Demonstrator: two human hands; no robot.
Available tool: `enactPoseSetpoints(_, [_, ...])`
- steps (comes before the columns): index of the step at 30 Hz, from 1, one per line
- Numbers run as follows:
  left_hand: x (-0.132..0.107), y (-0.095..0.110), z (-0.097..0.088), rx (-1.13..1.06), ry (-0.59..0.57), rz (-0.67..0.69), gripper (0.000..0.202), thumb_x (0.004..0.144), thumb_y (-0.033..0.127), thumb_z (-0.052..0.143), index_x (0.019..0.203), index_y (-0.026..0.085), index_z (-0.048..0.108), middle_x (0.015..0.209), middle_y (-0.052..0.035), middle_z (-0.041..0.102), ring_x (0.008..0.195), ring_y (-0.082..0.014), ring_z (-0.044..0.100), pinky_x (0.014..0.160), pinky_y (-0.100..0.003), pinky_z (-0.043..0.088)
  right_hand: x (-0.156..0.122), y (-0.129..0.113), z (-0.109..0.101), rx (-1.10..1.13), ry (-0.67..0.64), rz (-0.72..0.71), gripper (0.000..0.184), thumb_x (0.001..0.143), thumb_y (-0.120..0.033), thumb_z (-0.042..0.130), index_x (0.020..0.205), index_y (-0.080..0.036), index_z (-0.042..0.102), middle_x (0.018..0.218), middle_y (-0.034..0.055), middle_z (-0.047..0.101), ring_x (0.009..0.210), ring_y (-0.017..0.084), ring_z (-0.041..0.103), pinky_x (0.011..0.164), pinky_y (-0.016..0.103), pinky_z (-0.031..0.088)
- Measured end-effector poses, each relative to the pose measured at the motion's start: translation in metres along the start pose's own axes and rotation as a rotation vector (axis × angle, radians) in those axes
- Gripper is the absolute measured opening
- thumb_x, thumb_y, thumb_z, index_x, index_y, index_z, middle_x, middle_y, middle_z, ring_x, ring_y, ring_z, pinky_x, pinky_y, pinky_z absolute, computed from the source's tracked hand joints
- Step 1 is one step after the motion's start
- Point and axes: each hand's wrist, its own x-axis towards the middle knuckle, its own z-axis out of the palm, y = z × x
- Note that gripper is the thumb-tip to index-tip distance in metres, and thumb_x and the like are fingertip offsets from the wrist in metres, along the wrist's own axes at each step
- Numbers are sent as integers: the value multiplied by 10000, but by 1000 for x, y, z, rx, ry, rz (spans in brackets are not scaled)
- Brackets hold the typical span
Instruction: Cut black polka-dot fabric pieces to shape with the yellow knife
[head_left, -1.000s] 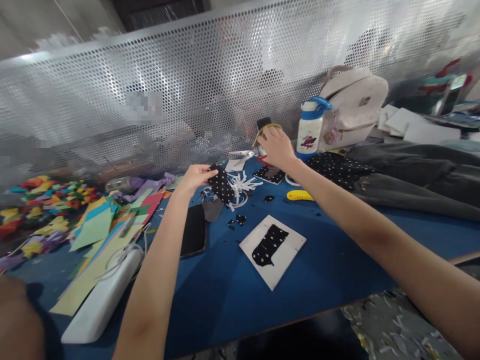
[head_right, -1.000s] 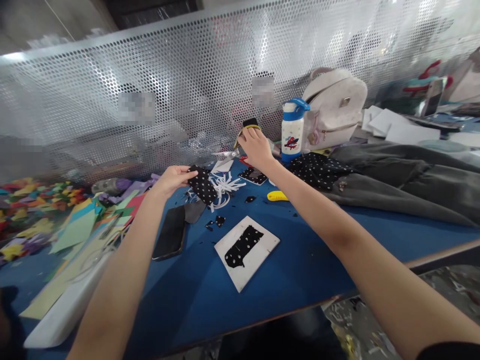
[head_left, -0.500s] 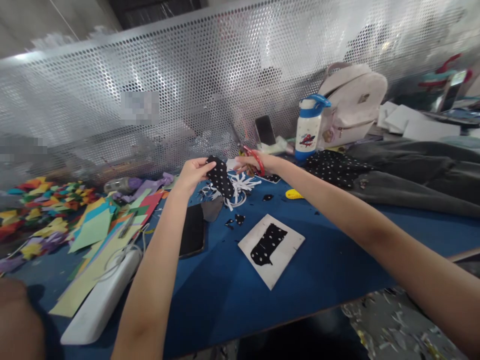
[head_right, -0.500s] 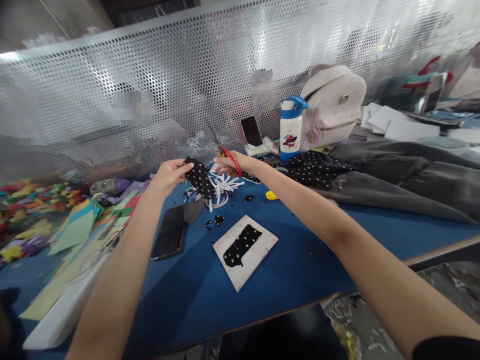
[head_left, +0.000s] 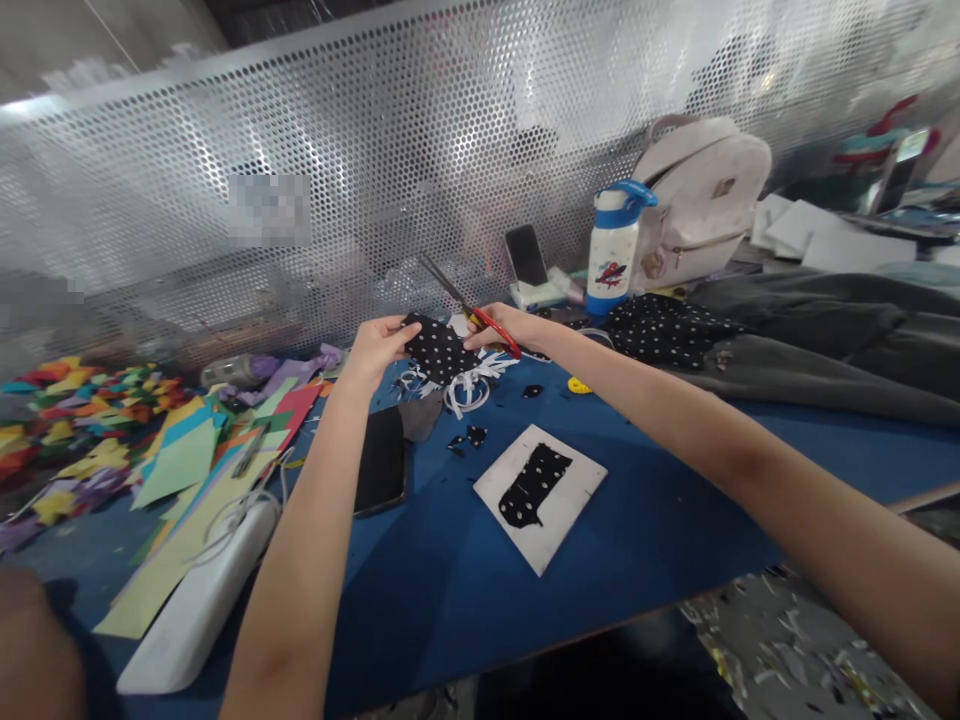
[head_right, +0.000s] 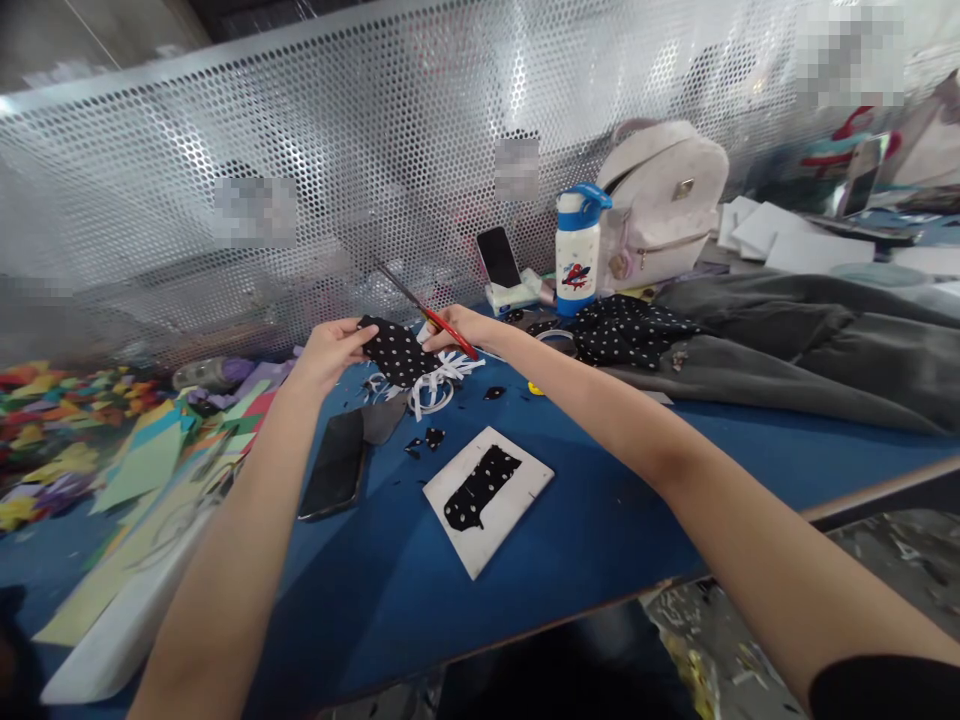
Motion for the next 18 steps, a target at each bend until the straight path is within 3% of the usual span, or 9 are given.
enactPoseSetpoints(8, [1, 0, 1, 15, -3, -19, 296, 942, 332, 584, 1169, 141, 571, 1144, -81, 601, 970, -198, 622, 826, -391, 545, 0, 2, 8, 6, -17, -17, 283, 934, -296, 581, 1168, -137, 583, 1139, 87, 621, 960, 198, 637, 813, 391, 556])
enactPoseSetpoints(18, [4, -8, 0, 33, -21, -66, 307, 943, 337, 582, 1180, 143, 565, 1157, -84, 596, 982, -202, 619, 835, -398, 542, 10, 12, 0, 5, 55, -10, 297, 934, -300, 581, 1185, -140, 575, 1157, 90, 614, 974, 204, 633, 821, 400, 554])
